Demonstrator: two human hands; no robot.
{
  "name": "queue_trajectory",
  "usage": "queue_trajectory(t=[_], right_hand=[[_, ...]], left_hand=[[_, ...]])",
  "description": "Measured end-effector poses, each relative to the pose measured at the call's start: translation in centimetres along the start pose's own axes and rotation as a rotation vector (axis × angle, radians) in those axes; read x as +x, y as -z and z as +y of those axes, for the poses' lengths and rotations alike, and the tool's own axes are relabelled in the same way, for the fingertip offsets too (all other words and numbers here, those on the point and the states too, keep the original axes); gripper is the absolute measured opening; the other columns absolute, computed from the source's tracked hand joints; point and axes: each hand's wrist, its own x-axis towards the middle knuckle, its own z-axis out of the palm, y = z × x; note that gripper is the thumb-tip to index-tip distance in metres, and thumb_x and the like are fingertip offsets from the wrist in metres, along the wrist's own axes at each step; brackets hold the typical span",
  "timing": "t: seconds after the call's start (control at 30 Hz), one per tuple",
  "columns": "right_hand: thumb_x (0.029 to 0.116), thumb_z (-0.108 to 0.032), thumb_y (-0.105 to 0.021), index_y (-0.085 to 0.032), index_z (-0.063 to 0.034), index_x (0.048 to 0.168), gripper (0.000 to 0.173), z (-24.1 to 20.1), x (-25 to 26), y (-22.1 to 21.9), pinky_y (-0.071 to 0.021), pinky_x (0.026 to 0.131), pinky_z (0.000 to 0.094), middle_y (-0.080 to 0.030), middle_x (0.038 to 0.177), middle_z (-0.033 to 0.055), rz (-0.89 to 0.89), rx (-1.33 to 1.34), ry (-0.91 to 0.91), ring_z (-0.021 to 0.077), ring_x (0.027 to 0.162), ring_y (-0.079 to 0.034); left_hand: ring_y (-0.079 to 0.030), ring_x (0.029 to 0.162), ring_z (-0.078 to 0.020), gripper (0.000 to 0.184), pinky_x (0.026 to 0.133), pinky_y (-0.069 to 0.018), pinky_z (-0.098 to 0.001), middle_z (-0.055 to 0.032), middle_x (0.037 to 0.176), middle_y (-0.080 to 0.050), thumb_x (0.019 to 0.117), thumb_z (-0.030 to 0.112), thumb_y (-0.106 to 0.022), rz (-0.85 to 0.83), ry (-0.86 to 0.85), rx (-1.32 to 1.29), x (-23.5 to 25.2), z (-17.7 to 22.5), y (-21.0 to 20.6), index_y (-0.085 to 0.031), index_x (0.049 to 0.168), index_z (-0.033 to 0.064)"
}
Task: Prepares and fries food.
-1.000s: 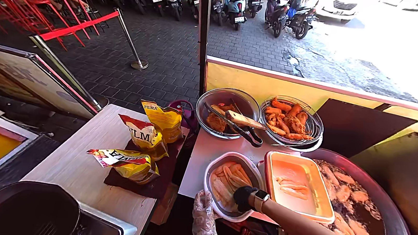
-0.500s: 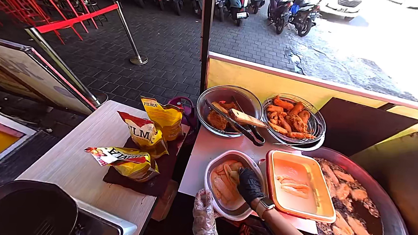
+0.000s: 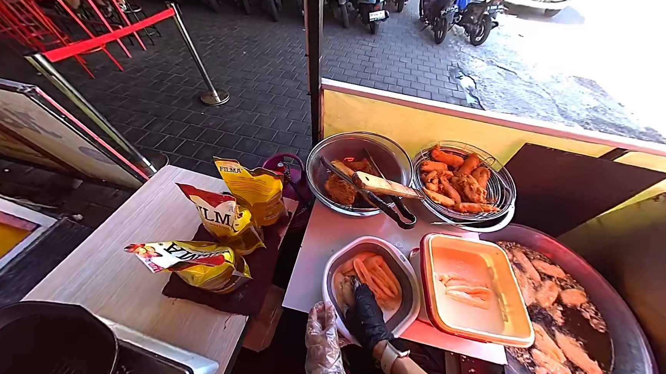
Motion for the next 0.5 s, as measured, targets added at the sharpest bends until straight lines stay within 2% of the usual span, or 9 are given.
queue_trajectory(t=[0.1, 0.2, 0.3, 0.4, 0.5], right_hand=[[0.0923, -0.029, -0.069, -0.035, -0.0054, 0.159, 0.078, -0.1, -0.4, -0.2, -0.0432, 0.116, 0.0456, -0.052, 0.15, 0.021, -0.035, 0.049, -0.122, 0.0324, 0.14, -0.051], [0.0907, -0.028, -0.071, -0.04, -0.0048, 0.155, 0.075, -0.2, -0.2, -0.2, -0.0431, 0.116, 0.045, -0.054, 0.148, 0.0214, -0.028, 0.176, -0.133, 0.032, 0.138, -0.053], [0.0888, -0.025, -0.072, -0.043, -0.0056, 0.153, 0.073, -0.7, 0.3, -0.2, -0.044, 0.115, 0.0453, -0.054, 0.147, 0.0201, -0.03, 0.195, -0.171, 0.0311, 0.137, -0.053], [0.0853, -0.025, -0.074, -0.045, -0.0087, 0.15, 0.072, -1.6, 1.0, 0.1, -0.0515, 0.106, 0.0498, -0.058, 0.141, 0.0191, -0.07, 0.16, -0.281, 0.0323, 0.131, -0.059], [0.082, -0.018, -0.076, -0.048, -0.0076, 0.148, 0.072, -2.2, 1.5, -0.8, -0.0521, 0.105, 0.0499, -0.057, 0.141, 0.0208, 0.034, 0.196, -0.3, 0.0341, 0.131, -0.057]], left_hand=[[-0.07, 0.093, -0.0281, 0.038, 0.074, -0.0603, -0.0475, -0.0208, 0.115, -0.068, 0.1055, 0.024, -0.059, 0.014, -0.025, 0.049, 0.0, -0.1, -0.1, -0.057, 0.137, 0.0036], [-0.069, 0.097, -0.0272, 0.038, 0.081, -0.0582, -0.0478, -0.02, 0.114, -0.069, 0.1056, 0.026, -0.058, 0.011, -0.07, 0.124, 0.1, -0.3, 0.0, -0.057, 0.137, 0.0033], [-0.069, 0.093, -0.0275, 0.037, 0.078, -0.059, -0.0482, -0.02, 0.111, -0.069, 0.1054, 0.024, -0.059, -0.008, -0.086, 0.124, 0.2, -0.3, 0.0, -0.057, 0.136, 0.0033], [-0.07, 0.085, -0.026, 0.039, 0.07, -0.0611, -0.0451, -0.0202, 0.108, -0.069, 0.1057, 0.026, -0.058, -0.025, -0.073, 0.079, 0.3, -0.7, 0.1, -0.055, 0.138, 0.0036], [-0.071, 0.081, -0.0288, 0.04, 0.065, -0.0611, -0.0475, -0.0214, 0.107, -0.068, 0.1065, 0.028, -0.057, -0.035, -0.035, 0.057, 0.0, -0.6, 0.1, -0.053, 0.14, 0.0054]])
